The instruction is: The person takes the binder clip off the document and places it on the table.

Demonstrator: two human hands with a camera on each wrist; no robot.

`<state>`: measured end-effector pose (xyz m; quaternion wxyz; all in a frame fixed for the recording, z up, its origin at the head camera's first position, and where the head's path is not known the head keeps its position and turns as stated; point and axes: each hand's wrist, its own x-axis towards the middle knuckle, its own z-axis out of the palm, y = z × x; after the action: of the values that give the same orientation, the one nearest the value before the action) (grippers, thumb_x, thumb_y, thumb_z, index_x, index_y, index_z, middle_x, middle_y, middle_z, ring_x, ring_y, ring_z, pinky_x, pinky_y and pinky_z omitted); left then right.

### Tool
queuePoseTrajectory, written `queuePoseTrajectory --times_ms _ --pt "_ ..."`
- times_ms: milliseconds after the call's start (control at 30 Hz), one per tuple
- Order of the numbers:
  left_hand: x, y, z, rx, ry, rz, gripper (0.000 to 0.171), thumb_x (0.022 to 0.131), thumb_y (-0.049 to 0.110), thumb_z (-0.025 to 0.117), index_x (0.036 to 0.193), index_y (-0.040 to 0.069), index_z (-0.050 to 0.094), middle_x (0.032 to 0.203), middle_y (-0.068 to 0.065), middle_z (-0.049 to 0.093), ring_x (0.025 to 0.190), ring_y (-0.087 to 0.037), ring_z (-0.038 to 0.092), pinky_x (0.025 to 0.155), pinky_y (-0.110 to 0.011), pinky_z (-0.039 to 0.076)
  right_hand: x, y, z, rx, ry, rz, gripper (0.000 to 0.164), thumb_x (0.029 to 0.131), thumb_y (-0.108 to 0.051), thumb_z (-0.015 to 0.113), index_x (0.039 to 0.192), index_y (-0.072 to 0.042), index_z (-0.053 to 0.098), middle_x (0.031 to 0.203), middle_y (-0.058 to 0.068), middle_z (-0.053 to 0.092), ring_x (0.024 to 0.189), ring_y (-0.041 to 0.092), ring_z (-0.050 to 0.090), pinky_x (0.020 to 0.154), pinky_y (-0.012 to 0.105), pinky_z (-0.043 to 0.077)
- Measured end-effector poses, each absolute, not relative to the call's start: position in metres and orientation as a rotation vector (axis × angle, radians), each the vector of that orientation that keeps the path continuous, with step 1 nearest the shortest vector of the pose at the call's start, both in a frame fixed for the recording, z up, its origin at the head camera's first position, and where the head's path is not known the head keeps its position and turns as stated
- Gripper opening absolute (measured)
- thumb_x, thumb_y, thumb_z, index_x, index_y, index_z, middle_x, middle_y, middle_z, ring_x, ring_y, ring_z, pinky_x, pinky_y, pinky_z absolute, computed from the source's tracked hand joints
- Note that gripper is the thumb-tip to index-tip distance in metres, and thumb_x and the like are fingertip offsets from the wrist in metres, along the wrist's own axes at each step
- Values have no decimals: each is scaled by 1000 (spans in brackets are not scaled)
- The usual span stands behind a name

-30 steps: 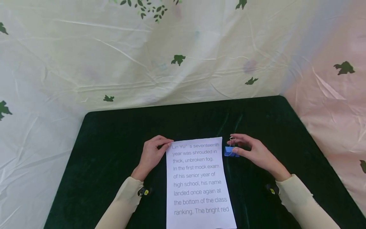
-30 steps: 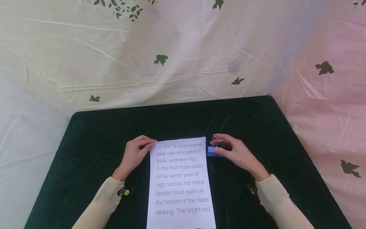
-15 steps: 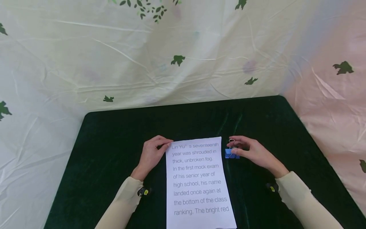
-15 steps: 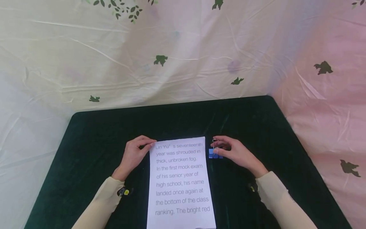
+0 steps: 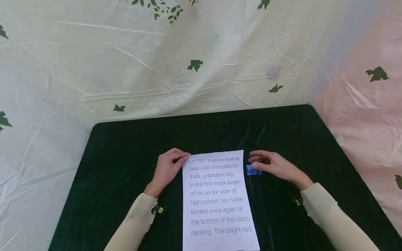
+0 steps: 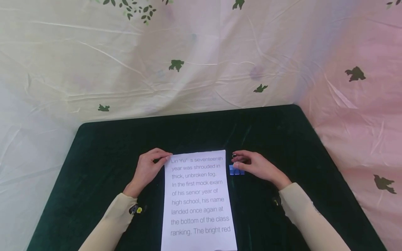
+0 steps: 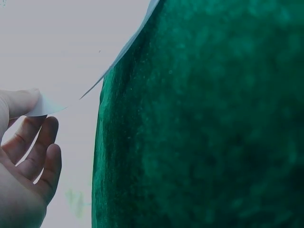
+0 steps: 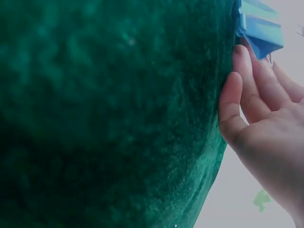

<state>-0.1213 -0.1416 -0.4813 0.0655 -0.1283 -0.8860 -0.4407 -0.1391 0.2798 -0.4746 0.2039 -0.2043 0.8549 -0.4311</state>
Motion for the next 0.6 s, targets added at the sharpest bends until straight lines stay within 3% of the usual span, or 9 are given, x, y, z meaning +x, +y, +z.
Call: queuePoseTrajectory --times_ms 233,600 --pt "-122 -141 -483 -384 -2678 -1317 16 98 11 73 111 14 81 105 2 72 92 -13 65 79 -36 54 -144 283 -479 -592 2407 -1148 54 104 -29 64 149 -3 51 111 4 63 100 22 61 83 30 51" --pt "-122 -141 -486 -373 -2672 -1311 15 98 10 73 110 14 81 105 2 72 91 -13 65 78 -36 53 -141 283 -480 -584 2417 -1167 61 101 -29 69 151 -1 48 111 5 62 96 20 61 76 27 49"
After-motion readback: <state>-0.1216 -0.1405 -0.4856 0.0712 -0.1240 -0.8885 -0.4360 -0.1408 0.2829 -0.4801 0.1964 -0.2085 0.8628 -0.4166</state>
